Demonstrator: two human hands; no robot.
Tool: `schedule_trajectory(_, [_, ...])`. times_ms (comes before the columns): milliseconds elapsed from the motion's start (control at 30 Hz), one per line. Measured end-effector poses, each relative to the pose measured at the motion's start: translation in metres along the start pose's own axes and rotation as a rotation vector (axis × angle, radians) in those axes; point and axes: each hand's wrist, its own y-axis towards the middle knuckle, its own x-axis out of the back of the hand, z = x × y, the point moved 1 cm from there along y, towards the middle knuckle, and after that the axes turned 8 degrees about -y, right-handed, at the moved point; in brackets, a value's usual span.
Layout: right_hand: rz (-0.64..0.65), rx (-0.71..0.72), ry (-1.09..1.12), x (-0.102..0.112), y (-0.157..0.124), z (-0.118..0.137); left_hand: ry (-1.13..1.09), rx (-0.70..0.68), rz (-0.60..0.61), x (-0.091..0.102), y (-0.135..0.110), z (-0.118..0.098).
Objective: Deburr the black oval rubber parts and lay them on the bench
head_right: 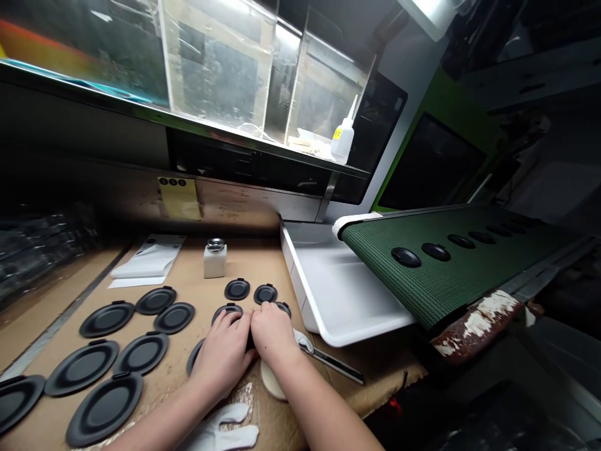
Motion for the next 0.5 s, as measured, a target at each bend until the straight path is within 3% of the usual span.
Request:
schedule_trajectory(100, [0.015, 0.005, -0.032, 0.016, -0.005, -0.001, -0.017, 0.036, 0.002, 0.008, -0.001, 0.001])
schedule_trajectory(200, [-0.013, -0.037, -0.047, 0.028, -0.011, -0.005, -0.026, 0.112, -0.014, 0.028, -0.007, 0.012])
schedule_trajectory(300, [-0.027, -0.031, -0.042, 0.027, -0.021, -0.007, -0.039, 0.207, -0.005, 0.051, -0.021, 0.031])
schedule_trajectory(400, [-0.043, -0.04, -0.029, 0.019, -0.04, -0.008, -0.04, 0.256, 0.073, 0.061, -0.036, 0.043])
schedule_trajectory(500, [-0.24, -0.092, 0.025, 0.016, -0.075, -0.011, -0.017, 0.258, 0.14, 0.056, -0.043, 0.042])
